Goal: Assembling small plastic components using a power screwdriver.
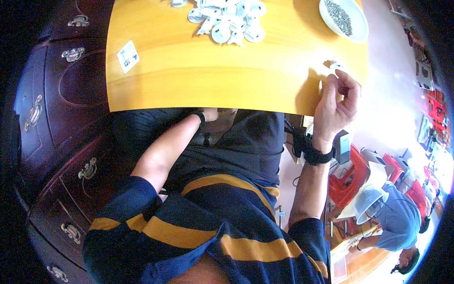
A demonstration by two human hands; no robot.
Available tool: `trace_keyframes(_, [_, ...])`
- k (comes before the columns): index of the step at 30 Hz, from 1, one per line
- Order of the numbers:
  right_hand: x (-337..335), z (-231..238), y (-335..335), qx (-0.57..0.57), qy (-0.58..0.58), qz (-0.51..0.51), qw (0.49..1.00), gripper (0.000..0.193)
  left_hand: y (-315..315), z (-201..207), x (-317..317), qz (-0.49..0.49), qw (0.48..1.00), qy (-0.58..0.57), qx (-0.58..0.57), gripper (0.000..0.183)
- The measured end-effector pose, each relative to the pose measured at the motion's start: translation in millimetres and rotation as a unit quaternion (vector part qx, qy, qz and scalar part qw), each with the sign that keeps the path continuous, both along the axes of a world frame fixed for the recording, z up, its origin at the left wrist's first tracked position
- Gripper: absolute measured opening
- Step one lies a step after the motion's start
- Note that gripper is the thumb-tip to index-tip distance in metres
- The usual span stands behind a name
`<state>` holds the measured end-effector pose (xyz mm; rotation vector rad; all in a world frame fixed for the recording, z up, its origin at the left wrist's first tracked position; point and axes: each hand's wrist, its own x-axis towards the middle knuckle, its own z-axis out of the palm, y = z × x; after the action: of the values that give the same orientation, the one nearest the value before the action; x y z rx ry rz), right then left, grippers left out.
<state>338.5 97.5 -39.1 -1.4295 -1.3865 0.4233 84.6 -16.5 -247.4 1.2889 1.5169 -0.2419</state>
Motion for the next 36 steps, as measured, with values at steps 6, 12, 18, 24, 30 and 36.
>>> trace_keyframes(6, [1.8,-11.9,4.4,-0.007,0.025,0.047,0.999,0.013,-18.7,2.0,-29.0,0.016,1.0,-0.016,-0.015,0.058])
trace_keyframes(12, [0.7,-10.6,10.9,0.033,0.013,0.079,0.996,0.009,-34.4,91.5,-70.9,0.037,0.995,-0.09,0.032,0.039])
trace_keyframes(18, [12.2,-1.9,7.2,0.014,0.187,0.159,0.969,0.008,-68.6,209.6,-80.4,0.082,0.986,-0.118,0.088,0.04])
trace_keyframes(24, [15.2,14.5,-39.6,-0.175,0.188,0.335,0.907,0.018,-106.7,279.8,-91.7,0.159,0.966,-0.197,0.06,0.053])
trace_keyframes(30, [-30.4,9.4,-96.0,-0.372,0.199,0.515,0.747,0.051,-120.0,304.0,-95.4,0.194,0.926,-0.316,0.073,0.055])
trace_keyframes(36, [-44.0,-3.2,-120.4,-0.423,0.362,0.521,0.648,0.041,-119.0,300.2,-96.3,0.184,0.926,-0.322,0.063,0.057])
